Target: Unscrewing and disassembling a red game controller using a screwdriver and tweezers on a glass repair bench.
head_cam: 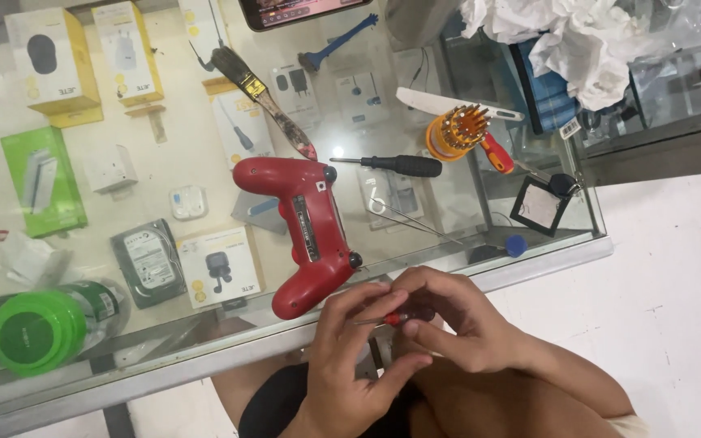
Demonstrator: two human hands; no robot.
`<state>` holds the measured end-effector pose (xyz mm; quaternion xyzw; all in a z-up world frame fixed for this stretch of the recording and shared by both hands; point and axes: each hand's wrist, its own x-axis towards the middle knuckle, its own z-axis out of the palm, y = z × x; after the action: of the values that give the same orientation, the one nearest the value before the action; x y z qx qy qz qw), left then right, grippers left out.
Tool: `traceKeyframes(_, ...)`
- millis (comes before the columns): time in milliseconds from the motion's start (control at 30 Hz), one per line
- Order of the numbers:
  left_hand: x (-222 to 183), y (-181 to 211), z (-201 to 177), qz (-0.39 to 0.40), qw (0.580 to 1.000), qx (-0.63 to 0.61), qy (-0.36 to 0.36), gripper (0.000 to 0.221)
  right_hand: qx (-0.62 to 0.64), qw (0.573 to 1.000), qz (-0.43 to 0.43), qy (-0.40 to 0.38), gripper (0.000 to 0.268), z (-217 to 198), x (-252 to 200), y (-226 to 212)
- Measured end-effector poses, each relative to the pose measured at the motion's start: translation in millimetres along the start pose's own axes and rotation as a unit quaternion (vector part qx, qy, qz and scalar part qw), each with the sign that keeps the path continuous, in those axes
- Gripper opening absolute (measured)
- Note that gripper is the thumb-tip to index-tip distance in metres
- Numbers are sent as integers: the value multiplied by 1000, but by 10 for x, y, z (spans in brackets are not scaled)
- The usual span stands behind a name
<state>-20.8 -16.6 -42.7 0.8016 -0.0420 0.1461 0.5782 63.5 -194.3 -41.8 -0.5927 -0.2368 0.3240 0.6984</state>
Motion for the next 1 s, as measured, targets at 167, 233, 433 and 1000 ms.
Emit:
traceKeyframes(167,8,6,-38,-6,999,-31,18,38,-151,988,-22,-8,22,-57,-36,23)
traceKeyframes(233,-3,-17,-29,-8,999,-23,41,35,-175,984,-20,-11,23,-39,-9,-7)
traceKeyframes(433,-35,-63,65,-30,998,-1,55,44,-216,975,-48,-26,26,-4,82,-99)
traceKeyframes(1000,11,-618,-494,32,981,167,97,78,-770,609,-157,-110,9,-205,615,-731)
